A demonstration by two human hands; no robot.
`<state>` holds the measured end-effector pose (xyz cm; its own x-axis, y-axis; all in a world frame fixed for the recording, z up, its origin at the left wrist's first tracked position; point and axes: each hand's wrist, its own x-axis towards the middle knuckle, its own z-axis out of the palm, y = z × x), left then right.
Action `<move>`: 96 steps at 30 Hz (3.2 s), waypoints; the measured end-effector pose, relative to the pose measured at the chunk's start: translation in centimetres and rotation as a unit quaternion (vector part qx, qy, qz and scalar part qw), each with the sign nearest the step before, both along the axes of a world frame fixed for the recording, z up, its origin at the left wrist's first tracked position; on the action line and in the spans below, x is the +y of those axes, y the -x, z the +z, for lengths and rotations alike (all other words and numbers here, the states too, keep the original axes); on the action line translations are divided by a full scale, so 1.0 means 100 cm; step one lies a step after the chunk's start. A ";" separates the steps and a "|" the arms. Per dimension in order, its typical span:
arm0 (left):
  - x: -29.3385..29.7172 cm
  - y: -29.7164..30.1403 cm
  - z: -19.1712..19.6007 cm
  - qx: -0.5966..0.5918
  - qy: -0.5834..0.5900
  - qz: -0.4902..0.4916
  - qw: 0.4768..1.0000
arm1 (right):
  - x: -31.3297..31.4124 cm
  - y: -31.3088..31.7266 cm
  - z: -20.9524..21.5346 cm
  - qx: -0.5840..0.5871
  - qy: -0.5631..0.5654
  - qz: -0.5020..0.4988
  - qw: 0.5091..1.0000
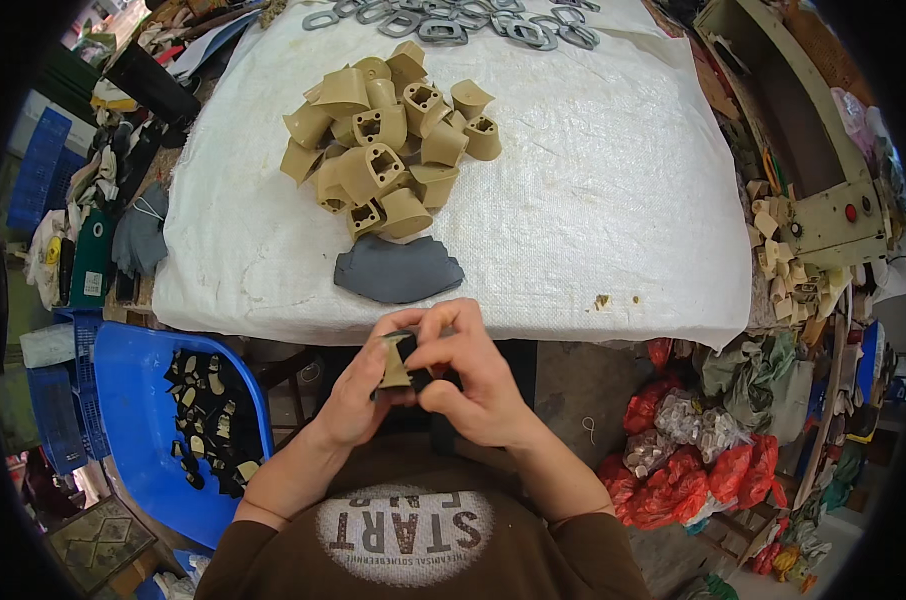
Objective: Assembling plastic shoe heel components with grey base pads by hand.
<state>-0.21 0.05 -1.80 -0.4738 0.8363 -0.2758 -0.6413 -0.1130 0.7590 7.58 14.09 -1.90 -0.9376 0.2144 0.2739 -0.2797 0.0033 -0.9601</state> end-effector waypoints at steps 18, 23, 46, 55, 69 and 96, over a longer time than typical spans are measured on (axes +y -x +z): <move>0.007 -0.007 0.001 -0.031 -0.077 0.110 0.990 | -0.003 0.004 0.003 -0.068 -0.028 0.055 0.996; 0.003 -0.021 -0.011 0.123 0.012 0.126 0.984 | -0.015 0.003 -0.005 -0.015 0.053 0.045 0.997; -0.001 -0.004 -0.013 0.213 -0.032 0.019 0.976 | -0.012 0.010 -0.013 0.013 -0.001 0.003 1.000; 0.003 -0.013 -0.010 0.113 0.019 0.109 0.987 | -0.025 0.008 -0.006 -0.016 0.023 -0.026 0.999; 0.001 -0.003 -0.004 0.459 0.092 0.170 0.867 | -0.006 0.010 -0.001 -0.137 -0.135 -0.086 0.977; -0.009 0.003 0.010 0.203 0.060 -0.103 0.972 | 0.018 0.019 -0.003 -0.022 -0.042 0.113 0.992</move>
<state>-0.48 -0.82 -0.82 -0.3896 0.8987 -0.2016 -0.2852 0.0904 0.9542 5.68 15.91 -2.18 -0.9706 -0.0248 0.2396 -0.2402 0.0251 -0.9704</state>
